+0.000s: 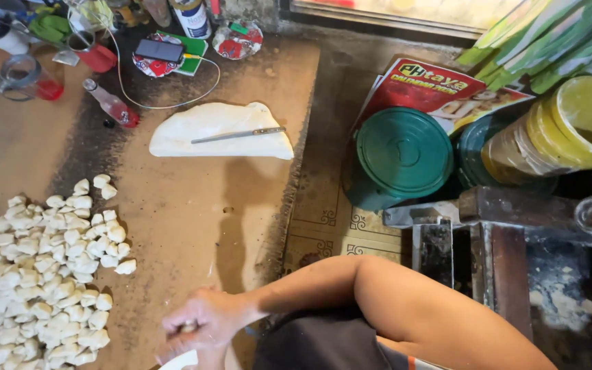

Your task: Portioning a long strip of dough into small pieces by hand and piling them on a table.

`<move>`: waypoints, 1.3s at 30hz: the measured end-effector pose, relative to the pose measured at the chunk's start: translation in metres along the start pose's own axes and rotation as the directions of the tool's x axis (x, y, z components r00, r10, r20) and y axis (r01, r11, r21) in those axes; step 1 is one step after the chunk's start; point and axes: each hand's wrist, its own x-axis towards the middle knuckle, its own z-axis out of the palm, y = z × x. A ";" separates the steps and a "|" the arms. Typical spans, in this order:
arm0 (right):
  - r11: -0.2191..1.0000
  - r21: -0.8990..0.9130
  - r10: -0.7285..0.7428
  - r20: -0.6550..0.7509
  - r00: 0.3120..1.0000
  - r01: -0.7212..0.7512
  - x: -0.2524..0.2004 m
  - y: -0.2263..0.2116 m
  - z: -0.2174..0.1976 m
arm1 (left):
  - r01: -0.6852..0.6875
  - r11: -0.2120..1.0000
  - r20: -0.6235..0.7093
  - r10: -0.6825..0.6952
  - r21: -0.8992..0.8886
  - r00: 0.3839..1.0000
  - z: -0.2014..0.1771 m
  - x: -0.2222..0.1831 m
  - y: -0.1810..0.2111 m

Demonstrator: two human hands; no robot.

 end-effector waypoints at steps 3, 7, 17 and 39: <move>0.985 0.033 -0.168 0.000 0.986 0.168 0.028 0.013 -0.013 | -0.091 0.994 -0.072 0.096 0.067 0.993 0.030 0.042 -0.013; 0.835 -0.482 -0.219 0.152 0.964 0.265 0.049 0.069 -0.043 | -0.010 0.695 -0.288 -0.286 -0.719 0.914 -0.056 0.132 0.226; 0.773 -0.553 -0.144 0.327 0.934 0.312 0.011 0.087 -0.076 | 0.211 0.975 -0.224 -0.221 -0.070 0.949 -0.061 0.142 0.206; 0.842 -0.499 -0.177 0.108 0.978 0.207 -0.004 0.106 -0.015 | -0.026 0.967 -0.297 -0.052 -0.253 0.953 -0.016 0.126 0.131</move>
